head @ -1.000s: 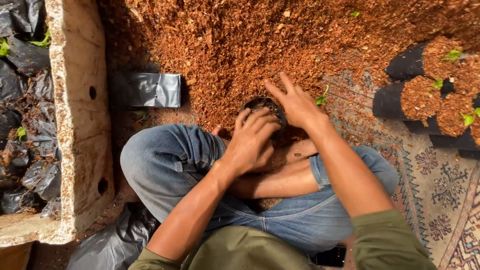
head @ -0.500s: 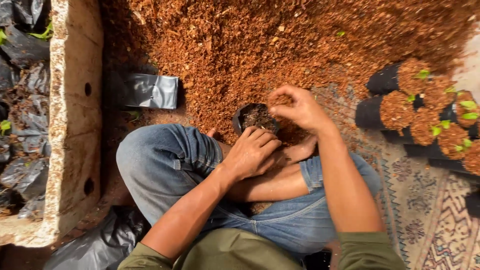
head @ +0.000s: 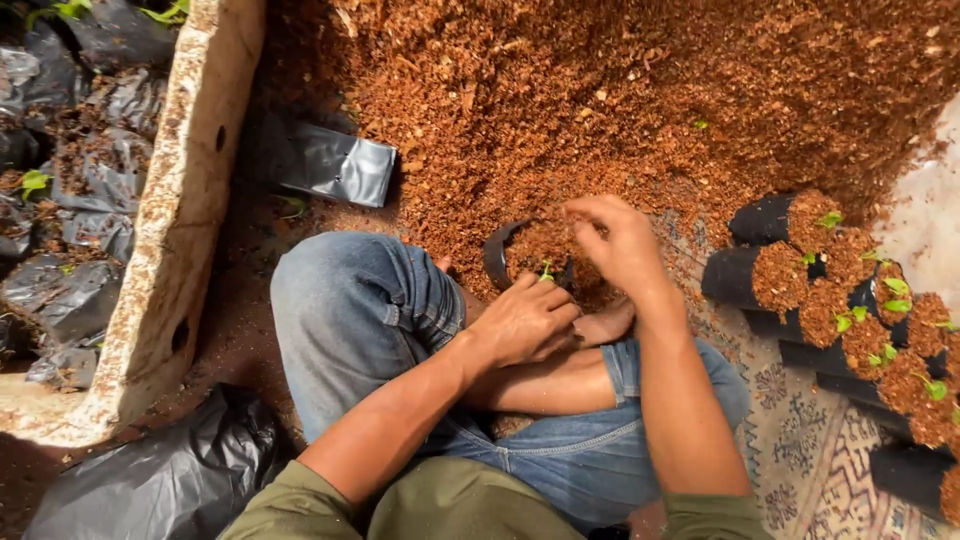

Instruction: The person is potting small seedlings into individual black plastic nursery bags using a soil and mulch mixture while sitting on the floor.

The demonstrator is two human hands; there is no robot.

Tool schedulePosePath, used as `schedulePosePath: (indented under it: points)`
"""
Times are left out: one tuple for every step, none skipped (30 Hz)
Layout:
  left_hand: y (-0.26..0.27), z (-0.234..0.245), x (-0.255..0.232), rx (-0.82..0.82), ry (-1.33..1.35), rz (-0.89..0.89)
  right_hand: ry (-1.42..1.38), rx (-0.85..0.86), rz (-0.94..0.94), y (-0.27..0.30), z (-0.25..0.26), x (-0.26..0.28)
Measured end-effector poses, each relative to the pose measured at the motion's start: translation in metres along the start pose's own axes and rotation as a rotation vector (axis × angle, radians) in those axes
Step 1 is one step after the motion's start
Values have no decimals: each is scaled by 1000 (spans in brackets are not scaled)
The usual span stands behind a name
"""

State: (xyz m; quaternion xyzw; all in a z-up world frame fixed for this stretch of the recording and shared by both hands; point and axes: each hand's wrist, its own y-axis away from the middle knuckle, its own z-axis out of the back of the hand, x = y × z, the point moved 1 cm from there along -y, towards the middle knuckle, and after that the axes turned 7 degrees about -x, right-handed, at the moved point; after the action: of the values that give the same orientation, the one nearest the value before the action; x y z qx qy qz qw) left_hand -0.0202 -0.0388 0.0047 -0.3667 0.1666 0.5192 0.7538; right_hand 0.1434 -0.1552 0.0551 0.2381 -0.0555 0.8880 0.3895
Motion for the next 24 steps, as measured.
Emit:
schedulePosePath:
  points:
    - [-1,-1,1,2,12,-9,8,-2,-13,7,-1,-9]
    - [-2,-3,2,-4,25,-12,94,43,-96,14,-3,-20]
    - [-2,-3,3,-11,32,-10,176,89,-172,19,-5,-30]
    - [-4,-7,4,-11,37,-14,179,88,-178,26,-14,-36]
    - [-4,-9,5,-22,44,-25,167,202,-305,33,-26,-43]
    - [-4,-12,6,-34,50,-36,153,315,-432,40,-38,-50]
    - [-3,-14,5,-30,49,-32,148,318,-432,41,-47,-48]
    - [-3,-16,4,-32,61,-29,214,405,-546,42,-55,-48]
    - [-4,-18,5,-35,67,-29,278,486,-656,42,-64,-47]
    - [-3,-17,4,-31,58,-29,271,483,-651,47,-86,-72]
    - [-3,-17,4,-25,50,-31,250,439,-609,53,-108,-97]
    - [-2,-17,4,-19,41,-34,229,394,-567,57,-130,-122]
    - [-5,-13,4,-15,34,-46,222,380,-569,49,-112,-90]
    - [-8,-8,3,-15,33,-55,67,279,-693,41,-94,-58]
    - [-8,-6,0,-19,42,-55,-83,185,-815,38,-75,-26]
    - [-5,-9,0,-18,45,-59,-83,183,-820,44,-80,-43]
    - [-4,-11,1,-24,42,-56,44,225,-689,44,-84,-60]
    - [-3,-13,2,-30,38,-53,169,265,-556,45,-88,-77]
    - [-3,-11,1,-38,38,-46,176,270,-550,42,-74,-66]
    - [-2,-8,-1,-95,46,-47,78,211,-533,39,-60,-54]
    - [-1,-4,-3,-154,52,-47,-20,151,-513,35,-46,-42]
    - [-2,-6,-4,-163,51,-40,-14,157,-505,33,-36,-37]
    - [-1,-7,-5,-249,27,-9,-83,120,-397,31,-26,-31]
    - [0,-7,-6,-336,2,21,-152,84,-288,29,-16,-24]
